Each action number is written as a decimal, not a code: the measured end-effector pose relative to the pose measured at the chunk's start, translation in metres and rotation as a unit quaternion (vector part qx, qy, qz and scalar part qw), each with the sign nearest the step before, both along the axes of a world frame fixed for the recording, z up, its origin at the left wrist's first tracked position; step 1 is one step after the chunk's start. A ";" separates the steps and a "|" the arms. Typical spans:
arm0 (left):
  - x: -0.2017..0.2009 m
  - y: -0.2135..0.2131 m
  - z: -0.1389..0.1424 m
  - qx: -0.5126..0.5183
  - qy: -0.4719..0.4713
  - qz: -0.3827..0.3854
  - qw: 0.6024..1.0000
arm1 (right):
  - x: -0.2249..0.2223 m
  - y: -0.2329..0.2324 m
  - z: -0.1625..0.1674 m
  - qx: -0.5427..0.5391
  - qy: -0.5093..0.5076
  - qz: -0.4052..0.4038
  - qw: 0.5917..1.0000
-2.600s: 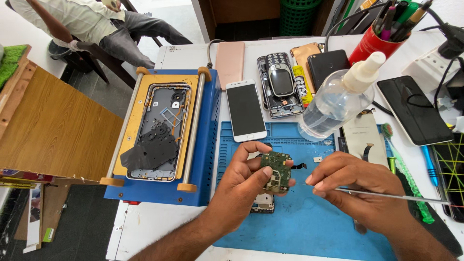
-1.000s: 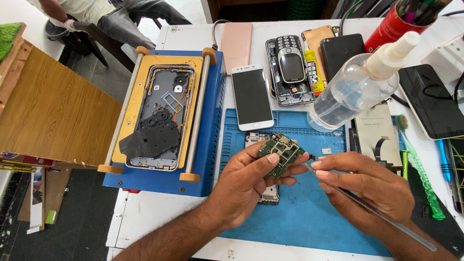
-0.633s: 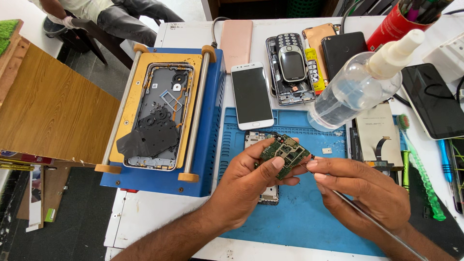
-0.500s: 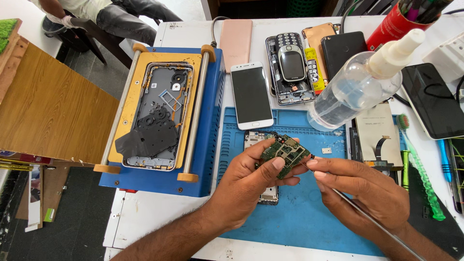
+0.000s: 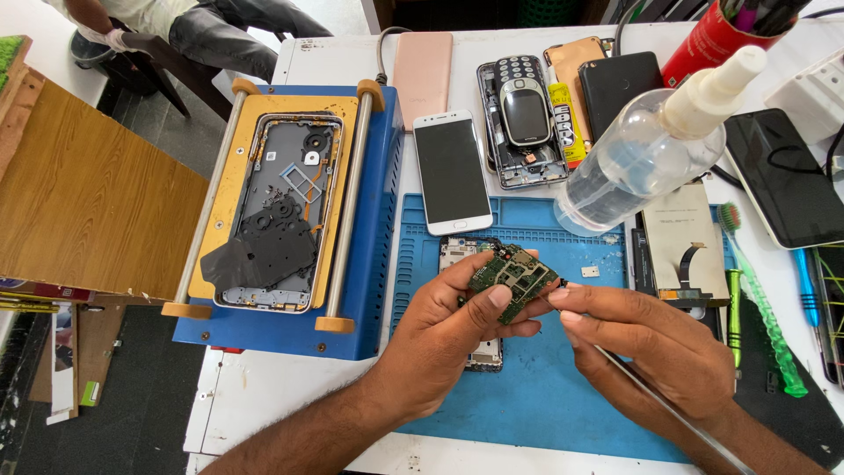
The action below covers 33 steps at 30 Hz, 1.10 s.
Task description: The person holds a disassembled phone motherboard and scrubs it with a toothbrush, then scrapes residue from the board with a scalpel blade and tweezers. They then use a hot air gun while lifting a component from the board with tweezers on the repair mat.
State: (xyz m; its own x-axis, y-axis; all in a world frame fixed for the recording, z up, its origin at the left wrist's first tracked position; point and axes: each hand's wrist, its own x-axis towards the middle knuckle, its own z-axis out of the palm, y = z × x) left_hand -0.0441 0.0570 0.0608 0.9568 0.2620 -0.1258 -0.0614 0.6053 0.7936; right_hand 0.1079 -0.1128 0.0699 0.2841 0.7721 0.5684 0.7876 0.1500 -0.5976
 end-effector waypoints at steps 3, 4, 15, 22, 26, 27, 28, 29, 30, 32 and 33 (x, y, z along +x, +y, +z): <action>0.000 0.000 0.000 -0.001 0.005 0.005 1.000 | 0.001 0.001 0.000 0.007 -0.006 0.014 1.000; 0.001 0.000 -0.001 -0.002 0.002 0.005 1.000 | 0.001 0.001 0.000 0.005 -0.007 0.017 1.000; 0.000 -0.001 -0.002 -0.010 0.002 0.004 1.000 | 0.003 0.001 0.001 0.005 -0.028 0.013 1.000; 0.000 0.000 -0.001 -0.011 0.004 0.003 1.000 | 0.002 0.001 0.000 0.005 -0.035 0.011 0.999; 0.000 0.000 -0.002 -0.012 0.008 0.007 1.000 | 0.002 0.001 0.000 -0.003 -0.022 0.004 1.000; 0.001 0.000 -0.002 -0.009 0.007 0.005 1.000 | 0.002 0.002 0.000 0.001 -0.024 0.009 1.000; 0.002 0.000 -0.002 -0.012 0.009 0.005 1.000 | 0.003 0.002 0.000 0.004 -0.027 0.014 1.000; 0.002 0.001 -0.002 -0.015 0.010 0.005 1.000 | 0.003 0.002 0.000 0.000 -0.017 0.013 1.000; 0.002 0.001 -0.002 -0.017 0.012 0.006 1.000 | 0.003 0.001 0.000 -0.004 -0.007 0.011 1.000; 0.002 0.000 -0.001 -0.010 0.013 0.007 1.000 | 0.004 0.000 0.000 -0.009 0.000 0.013 1.000; 0.002 0.000 0.000 -0.007 0.014 0.007 1.000 | 0.004 0.000 0.000 -0.011 -0.004 0.016 1.000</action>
